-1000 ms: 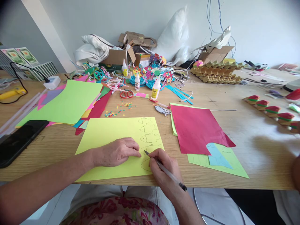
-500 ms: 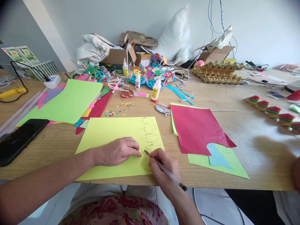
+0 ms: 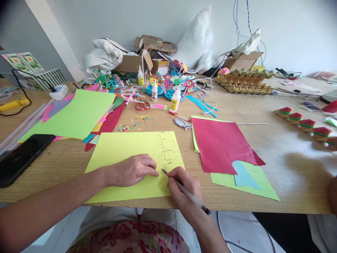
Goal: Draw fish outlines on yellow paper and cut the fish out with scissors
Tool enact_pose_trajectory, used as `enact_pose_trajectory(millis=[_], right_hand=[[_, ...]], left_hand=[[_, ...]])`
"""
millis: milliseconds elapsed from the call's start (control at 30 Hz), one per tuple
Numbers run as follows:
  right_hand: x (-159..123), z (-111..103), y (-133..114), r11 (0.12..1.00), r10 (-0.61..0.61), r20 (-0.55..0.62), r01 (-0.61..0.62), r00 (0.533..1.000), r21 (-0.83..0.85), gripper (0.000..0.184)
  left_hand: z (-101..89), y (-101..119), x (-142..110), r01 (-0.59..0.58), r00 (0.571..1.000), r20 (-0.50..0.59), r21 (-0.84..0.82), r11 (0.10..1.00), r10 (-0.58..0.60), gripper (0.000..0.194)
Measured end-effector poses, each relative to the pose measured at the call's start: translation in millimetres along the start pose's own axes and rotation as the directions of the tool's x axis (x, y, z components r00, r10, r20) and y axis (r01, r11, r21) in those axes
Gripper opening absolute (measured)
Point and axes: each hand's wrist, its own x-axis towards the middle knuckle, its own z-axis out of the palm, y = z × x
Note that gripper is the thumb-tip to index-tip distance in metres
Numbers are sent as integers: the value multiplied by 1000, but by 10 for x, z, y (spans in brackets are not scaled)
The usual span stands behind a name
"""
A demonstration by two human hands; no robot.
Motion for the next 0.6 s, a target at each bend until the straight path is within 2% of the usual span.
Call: enact_pose_trajectory(millis=[200,333,600], right_hand=[[-49,-5,-84,982,60,-88,-43,994,184,10],[-62,-11,-110,993,36,-118,-22,992,119,10],[-10,25,-48,998,15,50,-18,999,52,13]], left_hand=[[-8,-13,-10,15,1000,-10,-11,1000,-15,35],[-16,-25,-15,23,1000,-18,-47,999,-24,35],[-3,-34,-26,25,999,-22,-63,998,-27,32]])
